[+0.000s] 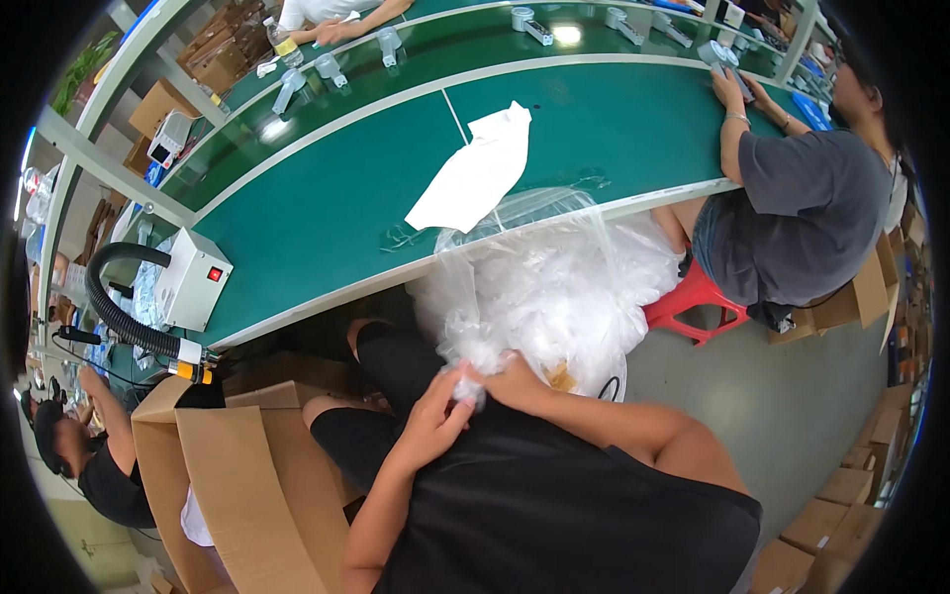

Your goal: The person repeatedly takes handheld fans from a conveyor belt, holds them under an air nozzle, retrieves clear plastic covers from a box, attaches the covers to the fans, and places the assembled fans back onto the conveyor belt.

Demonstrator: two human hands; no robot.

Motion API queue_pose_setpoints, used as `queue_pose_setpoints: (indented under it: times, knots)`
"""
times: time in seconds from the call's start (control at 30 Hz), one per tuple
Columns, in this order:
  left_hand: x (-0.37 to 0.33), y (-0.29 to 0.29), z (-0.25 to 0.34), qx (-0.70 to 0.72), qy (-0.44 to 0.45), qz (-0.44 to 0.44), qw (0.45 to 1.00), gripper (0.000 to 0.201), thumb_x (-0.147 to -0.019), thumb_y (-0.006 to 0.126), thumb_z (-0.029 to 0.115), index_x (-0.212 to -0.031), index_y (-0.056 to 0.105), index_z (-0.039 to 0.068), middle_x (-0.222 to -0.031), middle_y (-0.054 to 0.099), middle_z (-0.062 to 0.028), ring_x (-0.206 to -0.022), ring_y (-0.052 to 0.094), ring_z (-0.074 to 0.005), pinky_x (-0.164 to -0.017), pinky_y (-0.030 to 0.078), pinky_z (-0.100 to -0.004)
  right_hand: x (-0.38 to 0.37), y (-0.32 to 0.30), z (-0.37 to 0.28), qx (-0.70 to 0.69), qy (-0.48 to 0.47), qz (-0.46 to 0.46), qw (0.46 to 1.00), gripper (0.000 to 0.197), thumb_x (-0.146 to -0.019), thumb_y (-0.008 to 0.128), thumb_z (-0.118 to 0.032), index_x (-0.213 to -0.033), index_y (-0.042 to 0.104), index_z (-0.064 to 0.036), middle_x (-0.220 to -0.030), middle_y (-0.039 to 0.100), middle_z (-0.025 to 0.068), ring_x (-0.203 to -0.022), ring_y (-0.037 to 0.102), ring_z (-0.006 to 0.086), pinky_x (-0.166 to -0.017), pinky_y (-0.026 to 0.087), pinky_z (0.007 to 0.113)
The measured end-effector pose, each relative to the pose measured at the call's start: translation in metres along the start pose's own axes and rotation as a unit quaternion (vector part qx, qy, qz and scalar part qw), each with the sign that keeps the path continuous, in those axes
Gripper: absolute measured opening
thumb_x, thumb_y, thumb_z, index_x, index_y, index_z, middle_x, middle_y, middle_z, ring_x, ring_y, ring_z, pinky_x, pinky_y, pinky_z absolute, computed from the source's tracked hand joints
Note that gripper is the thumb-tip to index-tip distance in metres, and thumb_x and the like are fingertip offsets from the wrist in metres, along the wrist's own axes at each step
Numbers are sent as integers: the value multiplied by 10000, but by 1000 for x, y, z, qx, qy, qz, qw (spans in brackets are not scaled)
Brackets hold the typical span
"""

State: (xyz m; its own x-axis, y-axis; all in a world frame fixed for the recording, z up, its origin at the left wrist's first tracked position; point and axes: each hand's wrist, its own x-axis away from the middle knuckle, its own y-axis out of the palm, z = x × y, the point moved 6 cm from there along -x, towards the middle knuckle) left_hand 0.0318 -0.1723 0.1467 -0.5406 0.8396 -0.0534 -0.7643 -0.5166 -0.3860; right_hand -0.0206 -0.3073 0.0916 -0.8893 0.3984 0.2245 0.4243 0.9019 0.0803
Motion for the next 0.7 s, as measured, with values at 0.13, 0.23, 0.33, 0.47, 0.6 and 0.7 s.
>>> queue_pose_setpoints:
  times: [0.13, 0.23, 0.33, 0.47, 0.6, 0.7]
  knots:
    - [8, -4, 1, 440, -174, -77, 878, 499, -1012, 457, 160, -1491, 337, 86, -1390, 517, -167, -774, 684, -188, -582, 509, -249, -9, -53, 25, -59, 96, 30, 993, 373, -916, 688, -260, -1149, 628, 25, -950, 691, 59, -855, 633, 142, -766, 499, 304]
    - [34, -46, -23, 451, -148, 53, 878, 443, -1027, 432, 197, -1447, 388, 63, -1326, 561, -199, -773, 672, -201, -569, 496, -235, -20, -136, 53, -96, 132, 9, 987, 530, -882, 721, -333, -1235, 579, 36, -924, 697, 77, -829, 645, 177, -765, 511, 340]
    - [51, -72, -41, 389, -178, 123, 895, 387, -1028, 420, 172, -1391, 447, 40, -1251, 605, -168, -770, 653, -173, -595, 498, -232, -51, -181, 18, 430, 112, 63, 894, 482, -773, 740, -227, -1177, 627, 11, -1000, 699, 172, -882, 679, 294, -821, 524, 402]
    - [13, -74, -25, 320, -137, 57, 936, 349, -1021, 445, 140, -1348, 478, 22, -1190, 630, -106, -787, 632, -124, -629, 485, -219, -153, -146, 44, 562, -121, -53, 817, 451, -744, 691, -181, -1145, 646, 18, -1143, 647, 236, -1071, 624, 352, -915, 489, 398]
    - [31, -88, -36, 251, -149, 85, 953, 354, -1015, 476, 159, -1350, 489, 43, -1181, 628, -79, -828, 628, -117, -675, 483, -230, -178, -118, 59, 507, 6, -96, 857, 510, -871, 617, -350, -1244, 584, -4, -1166, 625, 264, -1079, 611, 391, -948, 475, 422]
    - [103, -105, -53, 297, -204, 216, 907, 338, -1016, 461, 127, -1324, 508, -3, -1144, 641, -116, -809, 631, -137, -663, 486, -226, -120, -118, -8, 538, -50, -107, 835, 516, -771, 666, -206, -1249, 591, -24, -1093, 641, 276, -1021, 614, 423, -893, 495, 465]
